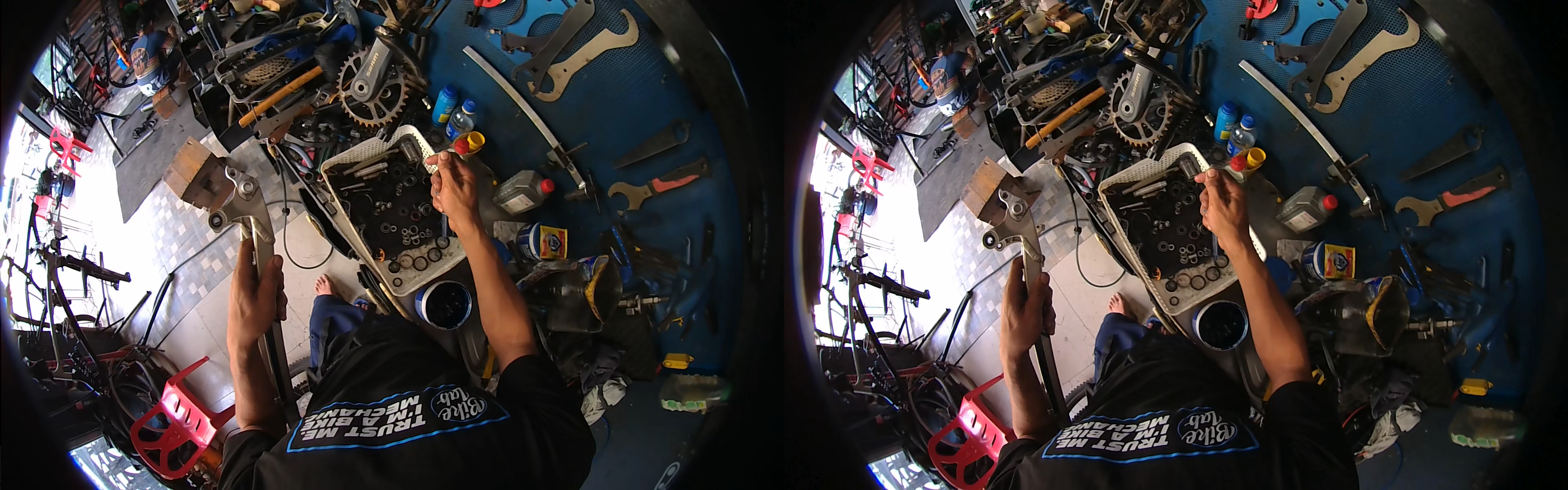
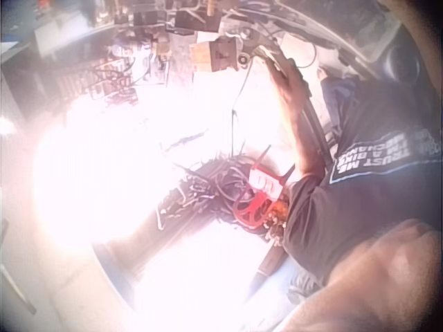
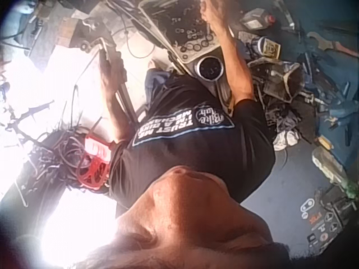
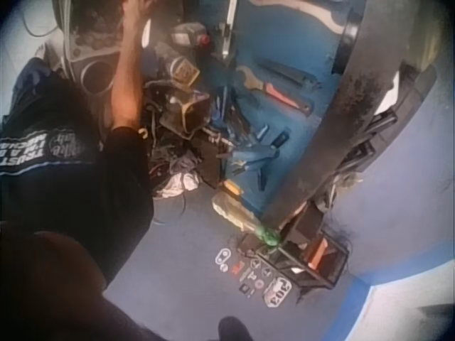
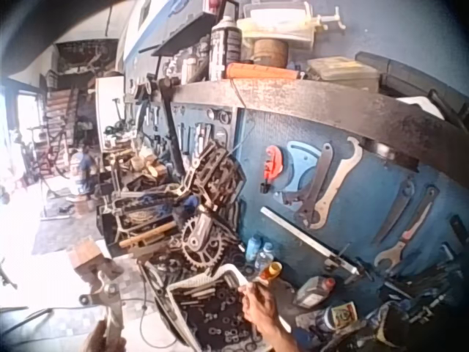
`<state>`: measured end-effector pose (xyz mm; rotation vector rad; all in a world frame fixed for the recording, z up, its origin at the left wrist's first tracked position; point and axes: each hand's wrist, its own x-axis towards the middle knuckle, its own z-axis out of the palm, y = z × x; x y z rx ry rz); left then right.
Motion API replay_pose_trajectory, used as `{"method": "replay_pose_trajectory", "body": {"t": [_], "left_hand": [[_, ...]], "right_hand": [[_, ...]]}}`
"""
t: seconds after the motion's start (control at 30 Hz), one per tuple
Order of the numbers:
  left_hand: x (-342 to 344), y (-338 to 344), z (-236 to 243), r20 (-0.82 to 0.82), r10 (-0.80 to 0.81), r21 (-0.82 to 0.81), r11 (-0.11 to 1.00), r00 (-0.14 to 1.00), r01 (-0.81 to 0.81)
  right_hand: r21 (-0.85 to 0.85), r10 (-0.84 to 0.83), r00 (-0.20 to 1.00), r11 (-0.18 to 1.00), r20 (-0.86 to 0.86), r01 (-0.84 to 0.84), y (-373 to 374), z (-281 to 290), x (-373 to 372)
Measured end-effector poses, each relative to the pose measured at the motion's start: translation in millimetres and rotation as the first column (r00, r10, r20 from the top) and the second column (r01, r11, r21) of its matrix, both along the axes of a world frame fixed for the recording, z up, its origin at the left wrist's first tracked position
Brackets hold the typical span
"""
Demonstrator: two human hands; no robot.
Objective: The person applies lubricant to small bicycle parts from a basket, then picks up a bicycle fork and applies lubricant to its pivot points. The person handles the fork and parts one at a time, repeatedly applying lubricant to different areas.
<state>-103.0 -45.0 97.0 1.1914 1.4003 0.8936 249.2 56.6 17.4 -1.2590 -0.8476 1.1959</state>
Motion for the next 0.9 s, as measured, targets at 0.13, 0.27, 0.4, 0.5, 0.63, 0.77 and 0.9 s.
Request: {"method": "replay_pose_trajectory", "body": {"t": [0.13, 0.27, 0.4, 0.5, 0.63, 0.77, 0.9], "left_hand": [[-1.8, -1.1, -1.6, -0.019, 0.013, -0.004, 1.000, 1.000, -0.013], [-1.4, -2.5, 0.3, -0.030, 0.031, -0.013, 0.999, 0.999, -0.032], [-0.6, -1.1, 5.3, -0.037, 0.034, -0.016, 0.999, 0.999, -0.035], [-1.0, 0.5, 8.8, -0.032, 0.020, -0.009, 1.000, 0.999, -0.020], [4.2, 7.5, 16.5, -0.081, 0.008, 0.031, 0.999, 0.997, -0.006], [-0.5, 17.3, 20.2, -0.117, 0.008, 0.160, 0.987, 0.993, 0.011], [-8.0, 34.2, 27.8, -0.023, 0.106, 0.318, 0.944, 0.994, -0.093]], "right_hand": [[0.009, 0.052, 0.999, 0.999, 0.017, -0.052, 1.0, -0.1, 0.9], [-0.003, 0.183, 0.979, 0.983, 0.094, -0.184, 5.6, -3.9, -5.2], [-0.134, 0.456, 0.843, 0.890, 0.284, -0.437, 15.1, -41.0, -22.9], [-0.162, 0.493, 0.574, 0.833, 0.654, -0.530, 16.1, -54.3, -55.3], [-0.043, 0.283, 0.465, 0.886, 0.839, -0.462, 10.8, -105.4, -89.8], [0.129, 0.073, 0.413, 0.888, 0.908, -0.441, 1.0, -94.1, -91.6], [0.240, 0.315, 0.683, 0.772, 0.659, -0.588, -38.0, -2.9, -112.6]]}}
